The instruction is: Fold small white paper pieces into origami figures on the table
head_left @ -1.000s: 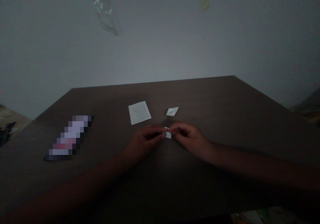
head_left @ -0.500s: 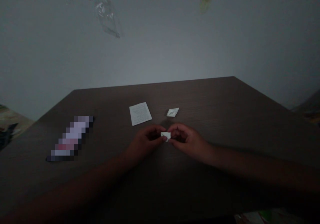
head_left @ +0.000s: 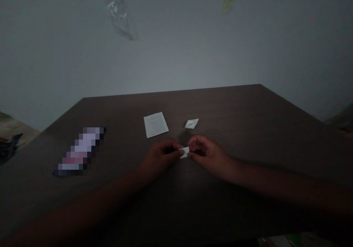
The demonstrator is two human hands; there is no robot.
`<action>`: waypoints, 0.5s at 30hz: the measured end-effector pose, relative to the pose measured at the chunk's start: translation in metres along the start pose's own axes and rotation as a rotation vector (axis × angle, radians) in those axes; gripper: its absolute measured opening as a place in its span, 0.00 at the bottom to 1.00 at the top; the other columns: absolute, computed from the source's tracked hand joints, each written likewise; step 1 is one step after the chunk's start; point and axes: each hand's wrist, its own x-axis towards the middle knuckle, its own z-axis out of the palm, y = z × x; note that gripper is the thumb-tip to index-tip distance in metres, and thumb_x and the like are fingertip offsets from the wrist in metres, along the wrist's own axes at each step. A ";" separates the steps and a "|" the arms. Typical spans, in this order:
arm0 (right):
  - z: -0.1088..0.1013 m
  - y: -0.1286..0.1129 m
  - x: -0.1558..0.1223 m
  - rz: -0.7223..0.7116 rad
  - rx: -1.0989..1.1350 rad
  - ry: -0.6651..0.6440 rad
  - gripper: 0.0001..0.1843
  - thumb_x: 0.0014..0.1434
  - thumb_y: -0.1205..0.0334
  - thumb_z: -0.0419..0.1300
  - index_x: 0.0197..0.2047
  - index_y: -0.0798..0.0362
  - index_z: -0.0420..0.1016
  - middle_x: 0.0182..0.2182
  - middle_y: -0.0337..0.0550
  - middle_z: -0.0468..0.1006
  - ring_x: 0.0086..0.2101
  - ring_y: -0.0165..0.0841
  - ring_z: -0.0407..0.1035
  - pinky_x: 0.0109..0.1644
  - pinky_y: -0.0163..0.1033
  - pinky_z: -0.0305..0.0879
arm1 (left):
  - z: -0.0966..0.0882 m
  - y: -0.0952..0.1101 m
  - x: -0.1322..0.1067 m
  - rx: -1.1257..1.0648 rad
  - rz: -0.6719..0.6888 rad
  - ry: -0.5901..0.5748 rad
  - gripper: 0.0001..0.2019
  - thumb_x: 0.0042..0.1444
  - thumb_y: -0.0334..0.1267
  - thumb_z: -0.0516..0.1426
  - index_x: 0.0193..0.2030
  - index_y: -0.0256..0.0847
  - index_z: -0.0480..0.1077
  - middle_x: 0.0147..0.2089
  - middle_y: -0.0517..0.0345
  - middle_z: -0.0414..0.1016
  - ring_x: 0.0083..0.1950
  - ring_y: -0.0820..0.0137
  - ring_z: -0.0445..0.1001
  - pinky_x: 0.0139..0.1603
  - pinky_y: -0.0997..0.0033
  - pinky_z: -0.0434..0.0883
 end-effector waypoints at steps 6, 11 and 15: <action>-0.001 0.002 0.000 -0.018 -0.028 -0.036 0.11 0.65 0.60 0.71 0.48 0.44 0.75 0.41 0.39 0.82 0.43 0.38 0.80 0.51 0.46 0.77 | -0.001 0.001 0.000 -0.067 0.022 -0.035 0.10 0.62 0.46 0.69 0.38 0.42 0.84 0.39 0.57 0.87 0.45 0.62 0.83 0.51 0.65 0.77; -0.004 -0.003 -0.001 -0.074 -0.148 -0.033 0.04 0.69 0.59 0.67 0.47 0.45 0.78 0.39 0.40 0.83 0.41 0.38 0.78 0.49 0.46 0.75 | 0.001 0.002 0.000 -0.072 -0.004 -0.030 0.10 0.63 0.47 0.69 0.42 0.43 0.85 0.43 0.56 0.89 0.50 0.59 0.85 0.55 0.63 0.79; -0.006 -0.005 -0.001 -0.089 -0.204 -0.008 0.03 0.69 0.58 0.65 0.44 0.45 0.76 0.38 0.40 0.82 0.39 0.38 0.76 0.47 0.46 0.74 | 0.003 0.002 0.000 -0.066 -0.013 -0.026 0.10 0.64 0.47 0.68 0.43 0.42 0.85 0.45 0.55 0.90 0.52 0.58 0.85 0.57 0.62 0.79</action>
